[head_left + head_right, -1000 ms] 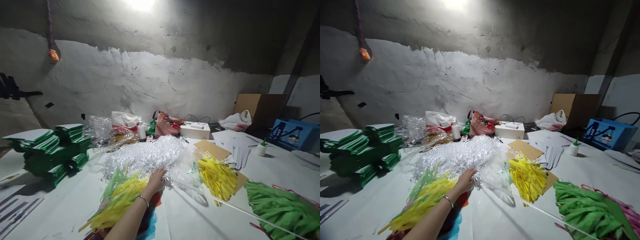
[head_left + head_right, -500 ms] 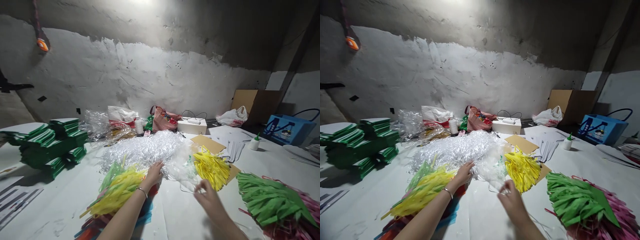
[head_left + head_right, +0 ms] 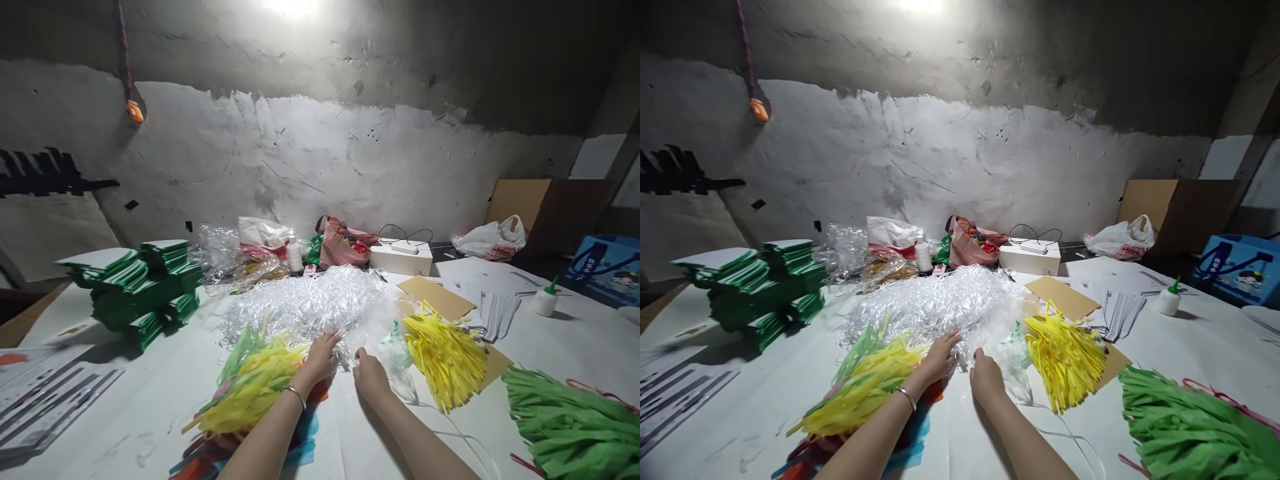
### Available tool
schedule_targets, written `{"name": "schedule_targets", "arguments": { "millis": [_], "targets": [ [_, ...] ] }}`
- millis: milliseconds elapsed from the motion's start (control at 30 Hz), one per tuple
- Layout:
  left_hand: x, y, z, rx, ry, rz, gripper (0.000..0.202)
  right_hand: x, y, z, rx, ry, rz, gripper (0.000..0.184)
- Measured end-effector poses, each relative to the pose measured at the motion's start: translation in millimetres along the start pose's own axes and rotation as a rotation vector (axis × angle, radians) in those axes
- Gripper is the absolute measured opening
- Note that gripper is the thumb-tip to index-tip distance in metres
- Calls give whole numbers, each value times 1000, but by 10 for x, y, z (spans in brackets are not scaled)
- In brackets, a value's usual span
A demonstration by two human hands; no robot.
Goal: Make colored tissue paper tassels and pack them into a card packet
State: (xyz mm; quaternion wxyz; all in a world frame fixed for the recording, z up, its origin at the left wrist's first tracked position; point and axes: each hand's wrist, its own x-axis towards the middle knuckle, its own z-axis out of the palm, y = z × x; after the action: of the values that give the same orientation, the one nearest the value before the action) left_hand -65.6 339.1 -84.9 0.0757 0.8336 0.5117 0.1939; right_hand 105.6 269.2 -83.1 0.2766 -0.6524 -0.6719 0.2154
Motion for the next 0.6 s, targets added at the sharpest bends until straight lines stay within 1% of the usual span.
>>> {"name": "schedule_targets", "arguments": {
  "millis": [100,200,333,433,500,533,600],
  "targets": [
    [5,-27,24,-18,9,7,37,40,37,-11,16,11,-5,29],
    [12,-50,44,-28,20,8,36,74,24,-2,72,-2,-9,26],
    [27,-77,73,-25,32,-3,35,52,-24,24,236,-48,-22,26],
    [28,-92,91,-19,36,-4,35,-44,-86,6,390,-87,-32,25],
    [18,-99,93,-15,33,1,36,-161,-134,-79,496,-106,-38,25],
    [11,-101,91,-13,29,4,37,-241,-155,-157,551,-114,-40,29],
    [-4,-101,84,-8,19,4,38,-461,-173,-399,662,-125,-49,41]
  ]
}}
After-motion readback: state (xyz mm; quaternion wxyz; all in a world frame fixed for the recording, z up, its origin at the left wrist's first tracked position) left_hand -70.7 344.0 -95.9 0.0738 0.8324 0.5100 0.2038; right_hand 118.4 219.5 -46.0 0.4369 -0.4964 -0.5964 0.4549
